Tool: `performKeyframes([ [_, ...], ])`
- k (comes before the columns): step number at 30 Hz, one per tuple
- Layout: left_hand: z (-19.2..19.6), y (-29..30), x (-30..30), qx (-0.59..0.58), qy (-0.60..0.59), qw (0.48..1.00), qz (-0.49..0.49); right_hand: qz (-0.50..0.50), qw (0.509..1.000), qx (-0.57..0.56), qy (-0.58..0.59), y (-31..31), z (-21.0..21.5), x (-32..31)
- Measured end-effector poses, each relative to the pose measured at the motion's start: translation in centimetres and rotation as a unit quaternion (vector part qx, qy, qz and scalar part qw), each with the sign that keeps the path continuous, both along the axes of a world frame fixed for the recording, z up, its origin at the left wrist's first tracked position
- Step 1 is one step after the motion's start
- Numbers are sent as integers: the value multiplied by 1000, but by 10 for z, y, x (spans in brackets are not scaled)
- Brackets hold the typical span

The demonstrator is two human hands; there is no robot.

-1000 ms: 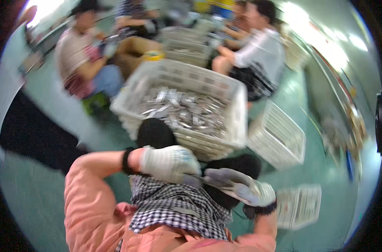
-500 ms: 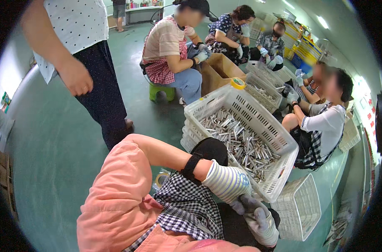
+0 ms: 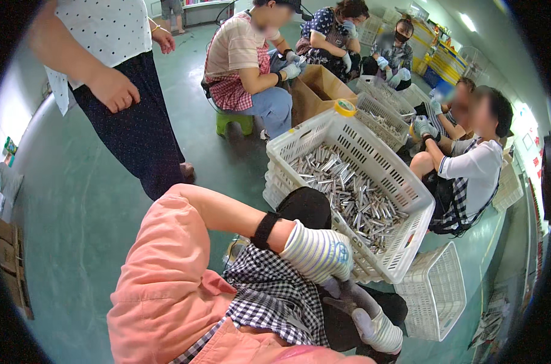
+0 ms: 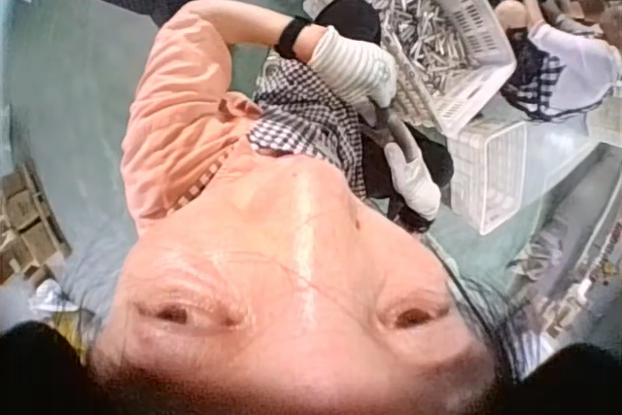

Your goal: Sorting and inspecting small metal components in a factory.

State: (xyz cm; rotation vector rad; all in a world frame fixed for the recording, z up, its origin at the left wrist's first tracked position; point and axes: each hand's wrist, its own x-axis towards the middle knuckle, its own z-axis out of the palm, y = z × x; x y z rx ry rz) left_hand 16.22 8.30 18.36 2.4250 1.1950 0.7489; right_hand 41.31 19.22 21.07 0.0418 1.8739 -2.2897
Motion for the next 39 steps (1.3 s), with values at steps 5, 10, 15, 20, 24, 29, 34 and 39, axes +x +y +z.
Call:
performKeyframes([
  [5,26,1,12,-35,35,995,86,-62,992,106,14,15,-10,16],
  [10,14,15,4,-21,-14,998,64,-48,972,227,-27,11,1,7],
  [15,9,14,11,-53,1,998,30,-37,982,170,-74,3,2,-2],
  [20,-4,12,9,-58,39,997,12,8,987,154,-50,-2,8,-14],
  [24,-10,5,8,-98,96,991,-2,42,984,167,-36,-2,2,-16],
  [29,-10,-2,4,-105,8,993,-49,53,990,124,-42,-4,-9,-10],
  [34,-14,-7,6,-123,-125,982,-65,56,985,164,2,12,-10,-4],
  [39,-8,-11,4,-97,-120,986,-61,43,982,171,-69,10,-2,7],
])
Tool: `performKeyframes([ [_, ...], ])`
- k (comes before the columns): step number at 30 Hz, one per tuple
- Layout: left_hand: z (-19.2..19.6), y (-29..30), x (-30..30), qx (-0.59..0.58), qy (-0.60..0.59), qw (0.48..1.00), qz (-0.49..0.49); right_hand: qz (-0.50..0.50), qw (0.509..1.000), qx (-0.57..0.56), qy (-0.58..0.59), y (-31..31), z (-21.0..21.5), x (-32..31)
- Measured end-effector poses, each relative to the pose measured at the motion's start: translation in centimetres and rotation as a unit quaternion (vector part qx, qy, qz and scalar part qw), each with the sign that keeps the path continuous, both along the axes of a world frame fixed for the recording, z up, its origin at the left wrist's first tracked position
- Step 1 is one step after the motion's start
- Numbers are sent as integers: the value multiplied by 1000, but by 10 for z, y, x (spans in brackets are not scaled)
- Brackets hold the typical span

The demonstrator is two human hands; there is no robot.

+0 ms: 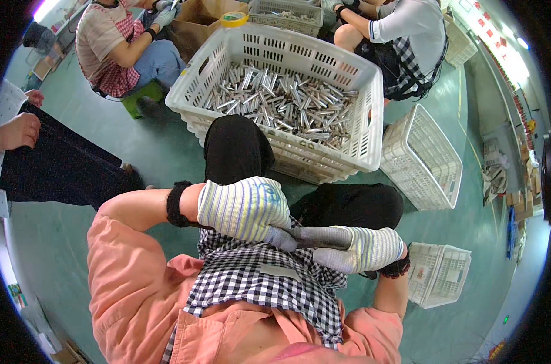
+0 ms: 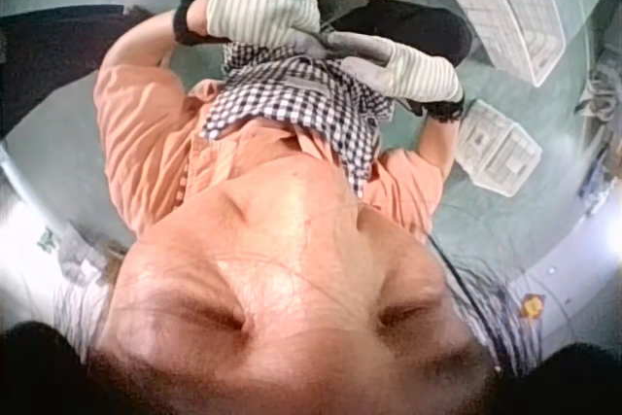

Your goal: Sorting and inspecting small metal components in a factory.

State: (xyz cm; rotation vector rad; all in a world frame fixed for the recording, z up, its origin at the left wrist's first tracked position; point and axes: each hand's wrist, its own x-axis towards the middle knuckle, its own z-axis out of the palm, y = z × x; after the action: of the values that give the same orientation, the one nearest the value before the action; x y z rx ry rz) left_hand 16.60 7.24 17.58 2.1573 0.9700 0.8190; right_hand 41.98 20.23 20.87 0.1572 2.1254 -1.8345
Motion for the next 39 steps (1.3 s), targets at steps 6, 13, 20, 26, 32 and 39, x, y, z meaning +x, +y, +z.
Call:
performKeyframes([
  [6,-1,-5,-3,18,47,999,10,-1,999,-34,-11,-4,-12,-1],
  [13,-10,14,-3,107,160,978,82,-88,992,-52,-77,4,1,-23],
  [20,3,30,15,139,184,965,125,-54,989,106,-91,1,8,-32],
  [26,2,31,16,130,298,937,126,-74,988,130,-49,-5,0,-31],
  [32,-5,14,8,99,321,932,136,-77,983,166,-22,4,-10,-16],
  [39,-14,18,14,115,105,969,191,-362,916,124,121,30,-58,-30],
])
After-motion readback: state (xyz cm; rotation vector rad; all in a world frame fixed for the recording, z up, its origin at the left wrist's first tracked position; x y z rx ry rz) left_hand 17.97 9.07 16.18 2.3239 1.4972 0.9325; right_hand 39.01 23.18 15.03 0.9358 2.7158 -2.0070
